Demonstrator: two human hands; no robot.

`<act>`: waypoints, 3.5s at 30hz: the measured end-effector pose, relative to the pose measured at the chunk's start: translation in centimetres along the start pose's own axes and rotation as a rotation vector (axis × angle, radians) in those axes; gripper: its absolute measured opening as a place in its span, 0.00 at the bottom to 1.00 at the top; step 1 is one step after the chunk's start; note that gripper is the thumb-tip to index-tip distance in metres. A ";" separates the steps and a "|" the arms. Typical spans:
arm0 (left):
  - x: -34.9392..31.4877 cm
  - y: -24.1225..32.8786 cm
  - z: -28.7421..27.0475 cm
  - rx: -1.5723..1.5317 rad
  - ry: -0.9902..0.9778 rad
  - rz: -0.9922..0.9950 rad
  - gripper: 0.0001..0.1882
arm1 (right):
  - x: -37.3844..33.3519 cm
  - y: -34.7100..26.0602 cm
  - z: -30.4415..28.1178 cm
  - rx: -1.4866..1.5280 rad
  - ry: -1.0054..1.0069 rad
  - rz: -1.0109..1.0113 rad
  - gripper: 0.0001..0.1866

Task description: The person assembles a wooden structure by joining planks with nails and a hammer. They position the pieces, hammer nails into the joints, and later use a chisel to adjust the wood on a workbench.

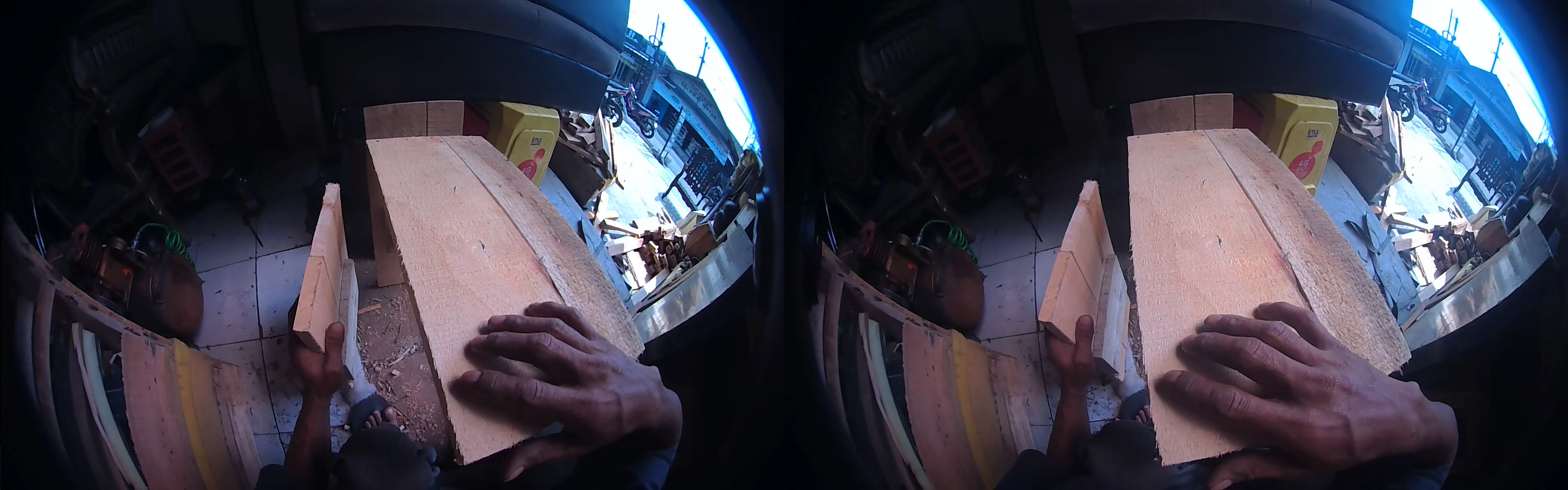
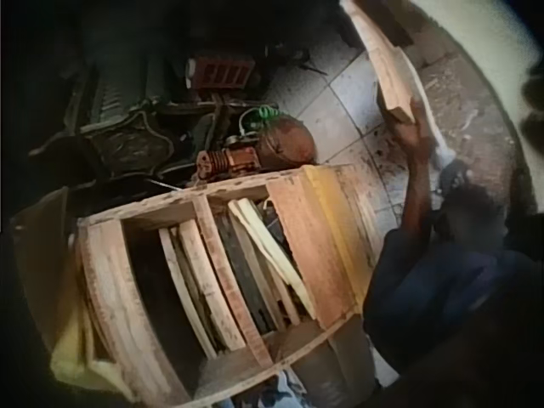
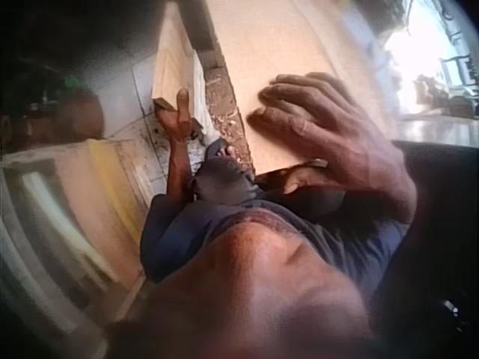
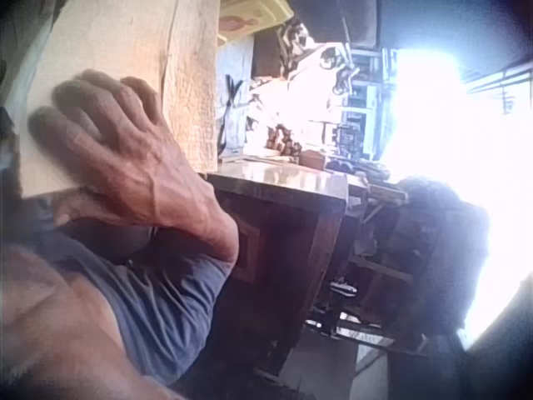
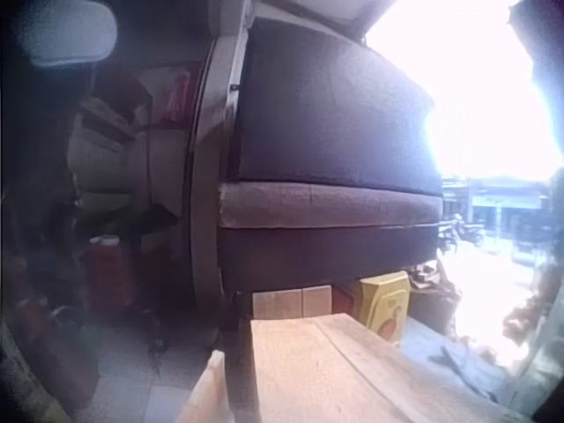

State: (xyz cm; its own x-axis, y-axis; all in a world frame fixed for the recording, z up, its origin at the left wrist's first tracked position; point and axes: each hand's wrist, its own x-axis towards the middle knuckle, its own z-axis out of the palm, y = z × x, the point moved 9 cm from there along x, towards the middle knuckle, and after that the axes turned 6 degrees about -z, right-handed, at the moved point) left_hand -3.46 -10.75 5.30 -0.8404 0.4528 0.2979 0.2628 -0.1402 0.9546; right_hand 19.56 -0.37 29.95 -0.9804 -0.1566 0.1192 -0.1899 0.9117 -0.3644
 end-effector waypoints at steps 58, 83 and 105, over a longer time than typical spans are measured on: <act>-5.1 -22.2 -21.6 1.240 0.559 -0.814 0.28 | -19.1 18.7 8.3 0.852 1.148 0.883 0.29; 6.4 3.9 4.0 0.840 0.247 0.228 0.17 | -11.4 23.0 4.9 0.851 1.463 0.800 0.32; 8.2 4.0 12.5 -0.173 0.195 0.268 0.31 | -10.9 26.6 5.5 0.978 1.542 0.719 0.31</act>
State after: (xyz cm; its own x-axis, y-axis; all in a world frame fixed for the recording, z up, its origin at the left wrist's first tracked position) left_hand -3.37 3.42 11.50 -0.8318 0.2058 0.5156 0.4154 -0.3854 0.8240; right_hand 24.95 23.52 13.91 -0.1050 0.9881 0.1124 -0.3318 0.0717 -0.9406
